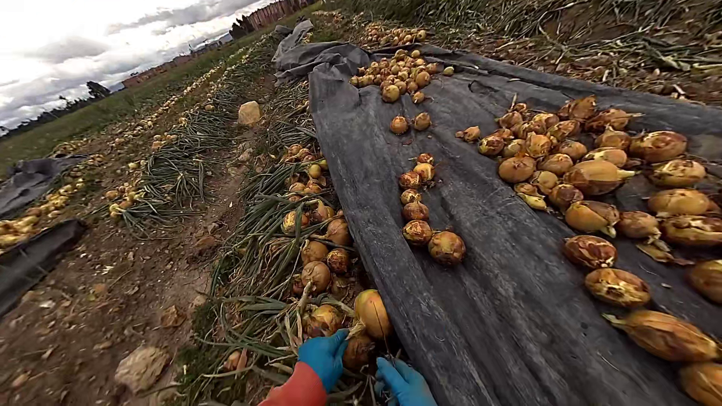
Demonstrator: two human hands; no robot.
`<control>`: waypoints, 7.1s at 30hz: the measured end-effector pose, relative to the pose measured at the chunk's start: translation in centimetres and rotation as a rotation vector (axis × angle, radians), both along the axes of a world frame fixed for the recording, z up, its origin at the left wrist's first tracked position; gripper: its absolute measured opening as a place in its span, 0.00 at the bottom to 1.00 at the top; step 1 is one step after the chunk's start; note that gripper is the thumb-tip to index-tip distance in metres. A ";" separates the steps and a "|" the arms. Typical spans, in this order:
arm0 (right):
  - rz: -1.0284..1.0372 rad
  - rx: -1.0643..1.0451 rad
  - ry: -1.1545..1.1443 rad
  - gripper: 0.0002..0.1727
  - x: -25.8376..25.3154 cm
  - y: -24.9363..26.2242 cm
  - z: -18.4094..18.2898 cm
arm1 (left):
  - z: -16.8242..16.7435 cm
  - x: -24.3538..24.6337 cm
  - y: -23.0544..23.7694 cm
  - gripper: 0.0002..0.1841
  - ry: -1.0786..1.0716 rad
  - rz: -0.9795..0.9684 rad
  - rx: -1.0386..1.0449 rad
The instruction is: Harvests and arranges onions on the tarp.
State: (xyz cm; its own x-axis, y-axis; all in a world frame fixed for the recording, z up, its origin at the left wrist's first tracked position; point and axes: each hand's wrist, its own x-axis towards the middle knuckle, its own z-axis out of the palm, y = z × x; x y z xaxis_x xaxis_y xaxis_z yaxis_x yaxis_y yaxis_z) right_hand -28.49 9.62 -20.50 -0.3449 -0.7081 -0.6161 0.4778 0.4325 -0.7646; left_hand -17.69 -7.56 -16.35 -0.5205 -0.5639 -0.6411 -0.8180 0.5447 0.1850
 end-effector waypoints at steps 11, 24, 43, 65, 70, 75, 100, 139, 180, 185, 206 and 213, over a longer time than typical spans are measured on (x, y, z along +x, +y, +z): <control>-0.471 0.140 0.119 0.22 -9.4 -0.1 -5.6 | 2.5 -1.1 0.4 0.48 -0.052 -0.096 -0.095; -0.093 0.191 0.017 0.18 -5.3 2.5 -2.5 | 0.9 -8.6 -2.0 0.22 0.212 0.186 0.235; -0.406 -0.381 0.171 0.40 -11.0 2.0 4.0 | 6.4 -10.5 -8.3 0.34 -0.406 -0.455 -0.469; -0.016 -0.305 0.218 0.49 -3.6 0.5 1.9 | 6.4 -1.3 2.5 0.51 0.622 0.220 0.586; -0.125 -0.332 0.147 0.30 -2.9 1.1 1.2 | 5.9 -3.2 -1.5 0.58 0.585 -0.230 -0.358; 0.015 -0.046 0.170 0.39 -5.7 0.6 1.1 | 7.8 -5.6 -1.3 0.52 0.776 0.236 0.098; -0.037 0.011 0.098 0.29 -6.3 1.8 -0.2 | -1.1 -4.5 1.2 0.36 0.647 0.387 0.426; -0.117 -0.066 -0.034 0.26 -4.1 0.0 0.2 | -0.9 -4.6 -11.7 0.28 -0.004 0.506 -0.272; 0.001 0.062 0.107 0.22 -5.3 -1.7 -0.6 | -1.2 2.0 -3.2 0.17 0.485 0.410 0.098; 0.143 -0.070 -0.003 0.32 -2.4 -1.6 -1.8 | 3.0 -2.3 3.5 0.17 0.739 -0.269 -0.245; -0.233 -0.177 0.000 0.26 -7.1 -0.5 1.4 | -2.4 -3.2 -16.5 0.21 -0.571 -0.013 -0.264; 0.083 0.109 -0.023 0.26 -4.2 -2.7 -1.3 | 0.5 2.7 -9.2 0.20 0.282 0.384 -0.086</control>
